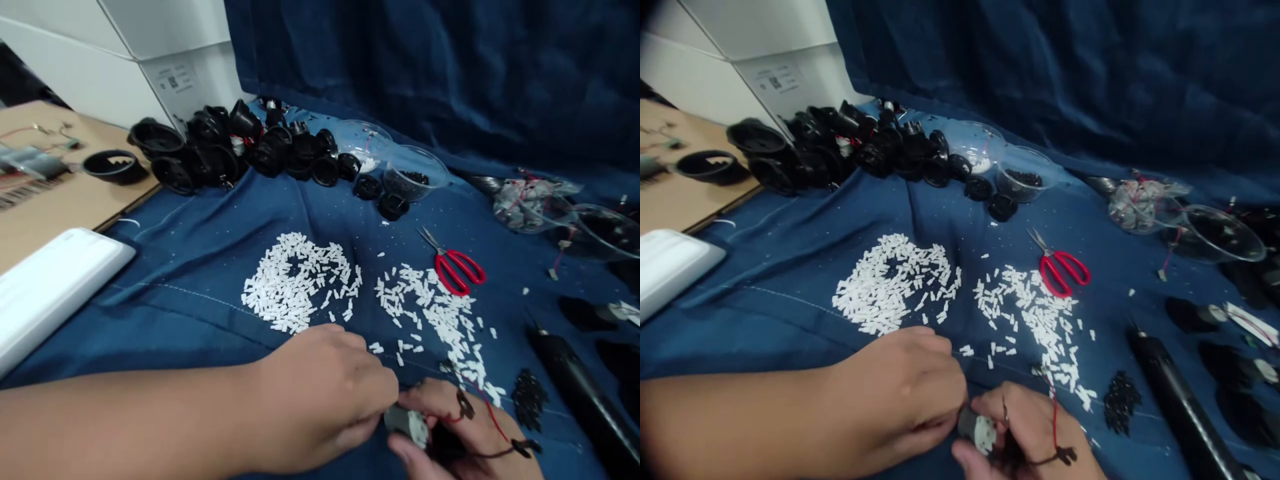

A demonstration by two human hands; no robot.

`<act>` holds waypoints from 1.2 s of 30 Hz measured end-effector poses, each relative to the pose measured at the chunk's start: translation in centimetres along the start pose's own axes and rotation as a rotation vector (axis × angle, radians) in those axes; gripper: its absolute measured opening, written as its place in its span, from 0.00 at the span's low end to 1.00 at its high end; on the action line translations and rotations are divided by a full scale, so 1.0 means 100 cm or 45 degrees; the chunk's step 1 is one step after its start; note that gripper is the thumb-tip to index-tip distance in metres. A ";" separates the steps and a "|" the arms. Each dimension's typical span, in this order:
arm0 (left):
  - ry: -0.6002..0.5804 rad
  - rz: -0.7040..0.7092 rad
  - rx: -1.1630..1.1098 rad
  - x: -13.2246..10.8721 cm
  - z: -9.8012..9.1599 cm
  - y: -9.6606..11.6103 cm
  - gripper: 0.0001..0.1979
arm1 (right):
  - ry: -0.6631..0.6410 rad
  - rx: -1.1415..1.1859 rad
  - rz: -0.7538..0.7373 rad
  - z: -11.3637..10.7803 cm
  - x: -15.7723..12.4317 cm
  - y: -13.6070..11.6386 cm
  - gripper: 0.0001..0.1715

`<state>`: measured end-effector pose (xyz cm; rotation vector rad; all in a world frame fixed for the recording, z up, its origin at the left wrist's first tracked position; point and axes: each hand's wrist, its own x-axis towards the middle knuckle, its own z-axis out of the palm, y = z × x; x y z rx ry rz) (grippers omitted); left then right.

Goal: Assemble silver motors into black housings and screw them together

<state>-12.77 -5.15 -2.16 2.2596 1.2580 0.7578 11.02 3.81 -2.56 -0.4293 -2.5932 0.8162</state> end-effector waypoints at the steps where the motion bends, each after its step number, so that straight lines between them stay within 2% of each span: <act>1: 0.012 -0.007 -0.022 0.000 0.001 0.000 0.12 | 0.009 -0.007 0.015 0.001 0.000 -0.001 0.12; 6: 0.039 -0.070 -0.130 0.001 0.006 0.002 0.13 | 0.015 0.053 0.089 0.002 0.006 -0.008 0.07; 9: 0.040 -0.055 -0.082 0.002 0.007 0.003 0.14 | 0.043 0.057 0.080 0.002 0.008 -0.009 0.05; 12: 0.039 -0.009 -0.028 0.002 0.008 0.002 0.16 | 0.029 0.059 0.059 0.003 0.007 -0.007 0.06; 16: 0.048 0.048 -0.001 0.001 0.009 0.000 0.13 | -0.002 0.074 0.019 0.004 0.007 -0.007 0.09; 21: 0.036 0.021 -0.029 -0.001 0.009 0.001 0.13 | 0.021 0.097 -0.015 0.005 0.014 -0.012 0.07; 31: 0.006 0.044 -0.002 -0.001 0.007 0.001 0.13 | -0.174 0.123 0.090 0.001 0.008 -0.011 0.07; 36: 0.008 0.059 0.023 0.000 0.009 0.001 0.13 | -0.173 0.109 0.098 -0.003 0.009 -0.014 0.07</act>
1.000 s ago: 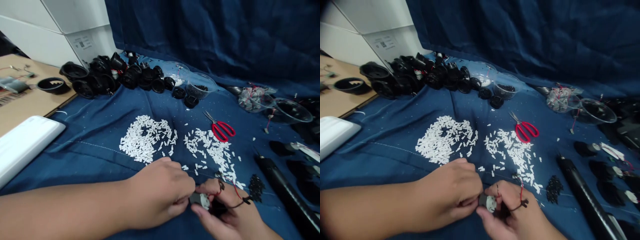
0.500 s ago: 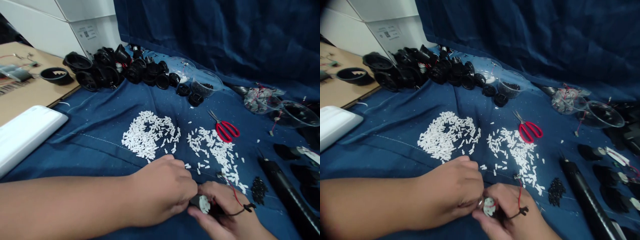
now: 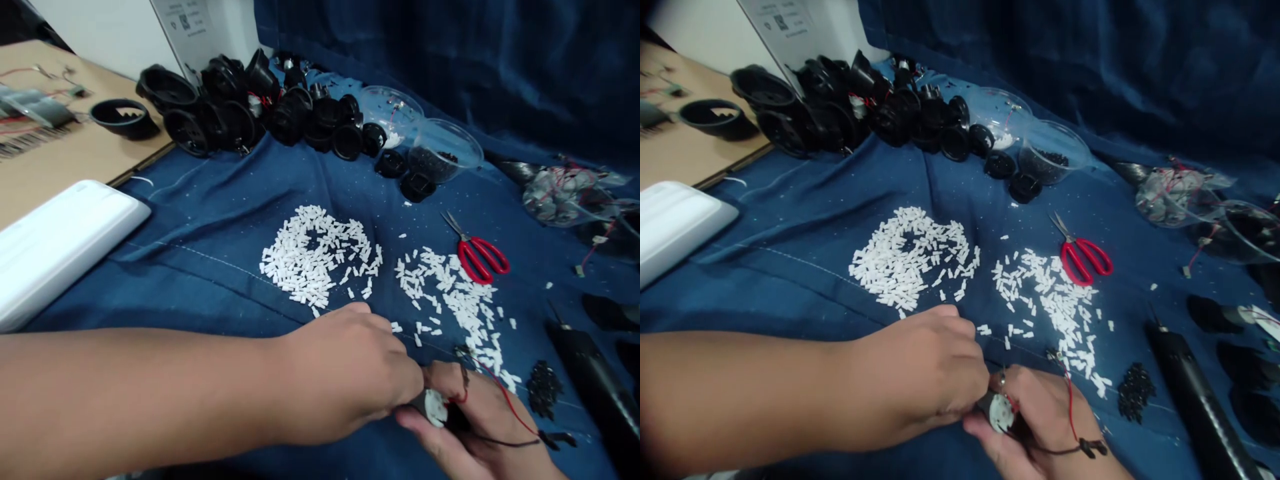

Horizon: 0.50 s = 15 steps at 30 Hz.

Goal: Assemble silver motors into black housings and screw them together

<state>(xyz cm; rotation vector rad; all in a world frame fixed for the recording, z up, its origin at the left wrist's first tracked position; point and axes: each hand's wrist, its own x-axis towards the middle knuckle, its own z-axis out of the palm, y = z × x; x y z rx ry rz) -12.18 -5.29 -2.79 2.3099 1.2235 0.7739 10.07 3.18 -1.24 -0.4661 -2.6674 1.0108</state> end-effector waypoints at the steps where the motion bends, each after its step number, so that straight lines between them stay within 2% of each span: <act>1: -0.007 0.003 -0.010 0.000 0.000 0.000 0.13 | 0.008 -0.004 0.008 0.000 0.000 0.000 0.08; 8: -0.074 0.006 -0.019 0.004 -0.005 -0.001 0.10 | -0.046 0.048 -0.002 -0.002 0.003 0.002 0.07; 11: -0.094 0.038 -0.054 0.003 -0.007 -0.002 0.09 | 0.014 0.044 0.018 0.000 0.003 -0.001 0.08; 15: -0.058 0.052 -0.087 0.001 -0.007 -0.003 0.06 | 0.107 0.048 0.086 0.005 0.002 -0.003 0.16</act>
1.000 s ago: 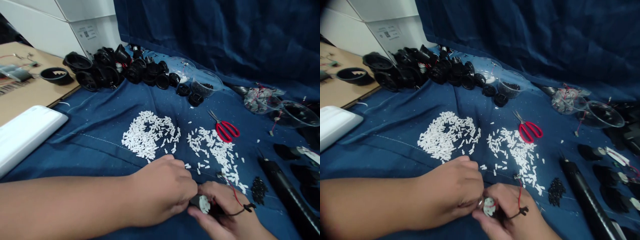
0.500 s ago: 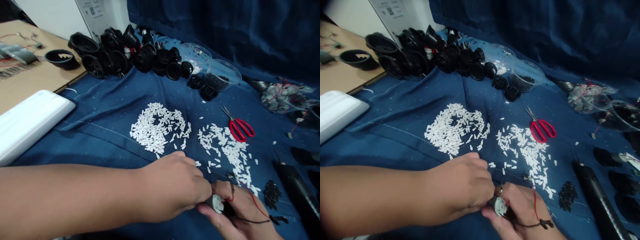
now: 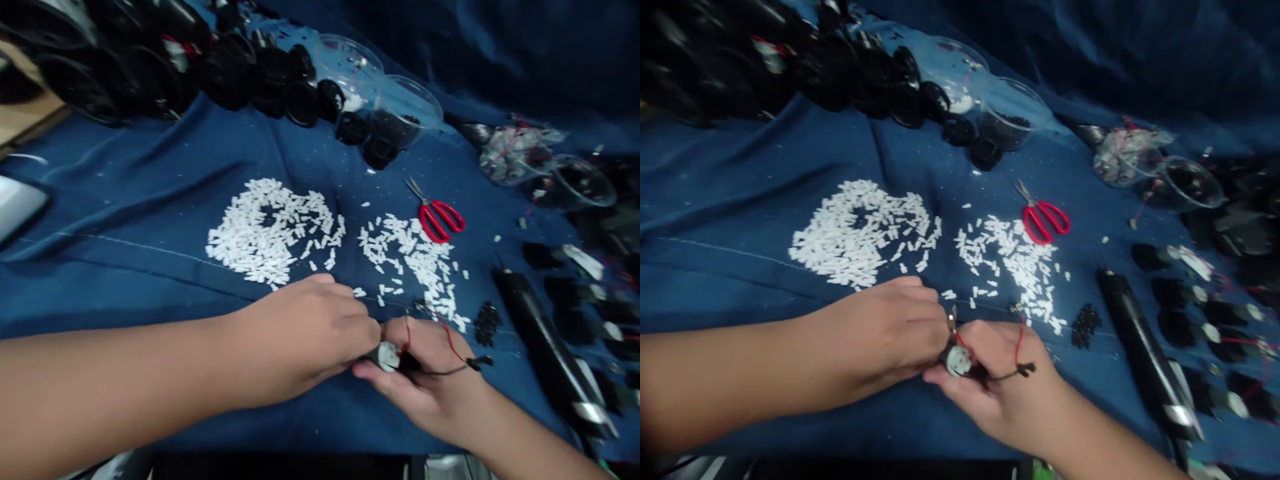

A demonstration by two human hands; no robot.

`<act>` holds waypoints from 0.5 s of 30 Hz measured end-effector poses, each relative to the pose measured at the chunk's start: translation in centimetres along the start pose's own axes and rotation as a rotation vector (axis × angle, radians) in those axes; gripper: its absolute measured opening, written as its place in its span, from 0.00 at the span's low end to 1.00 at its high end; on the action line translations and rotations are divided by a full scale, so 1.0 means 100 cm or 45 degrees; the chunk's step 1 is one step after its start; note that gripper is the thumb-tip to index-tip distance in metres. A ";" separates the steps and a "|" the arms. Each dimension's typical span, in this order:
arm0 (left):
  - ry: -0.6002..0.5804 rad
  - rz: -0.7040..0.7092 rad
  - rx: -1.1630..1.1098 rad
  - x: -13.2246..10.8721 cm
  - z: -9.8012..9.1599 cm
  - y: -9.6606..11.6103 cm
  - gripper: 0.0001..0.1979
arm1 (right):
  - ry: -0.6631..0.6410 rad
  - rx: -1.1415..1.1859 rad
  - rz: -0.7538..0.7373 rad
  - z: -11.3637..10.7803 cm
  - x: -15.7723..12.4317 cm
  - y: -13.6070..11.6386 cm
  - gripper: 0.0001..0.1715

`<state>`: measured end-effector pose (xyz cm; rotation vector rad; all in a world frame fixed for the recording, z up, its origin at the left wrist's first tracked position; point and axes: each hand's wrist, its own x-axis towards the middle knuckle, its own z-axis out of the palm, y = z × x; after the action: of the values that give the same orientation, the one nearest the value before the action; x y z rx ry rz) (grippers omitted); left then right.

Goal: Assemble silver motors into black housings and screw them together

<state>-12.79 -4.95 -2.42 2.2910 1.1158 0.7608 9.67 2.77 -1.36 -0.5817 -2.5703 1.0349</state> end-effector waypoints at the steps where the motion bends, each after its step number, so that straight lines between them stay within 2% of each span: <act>1: -0.005 0.007 -0.002 0.000 0.000 -0.001 0.05 | 0.021 0.004 0.007 0.001 0.000 0.001 0.18; 5: -0.034 0.041 0.073 0.002 -0.002 -0.004 0.03 | 0.078 0.032 0.011 0.002 0.000 0.003 0.19; 9: 0.068 0.031 0.152 0.003 -0.005 0.000 0.05 | 0.145 0.043 0.009 -0.001 0.000 0.003 0.17; 12: 0.183 0.092 0.162 0.003 -0.008 0.004 0.08 | 0.097 0.042 -0.037 -0.004 0.001 0.004 0.13; 15: 0.196 0.195 0.164 0.004 -0.011 0.006 0.10 | 0.028 0.032 -0.053 -0.007 0.002 0.003 0.10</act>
<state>-12.94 -4.75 -1.15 2.4835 1.0939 0.9640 9.87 3.50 -1.03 -0.5277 -2.5356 1.0403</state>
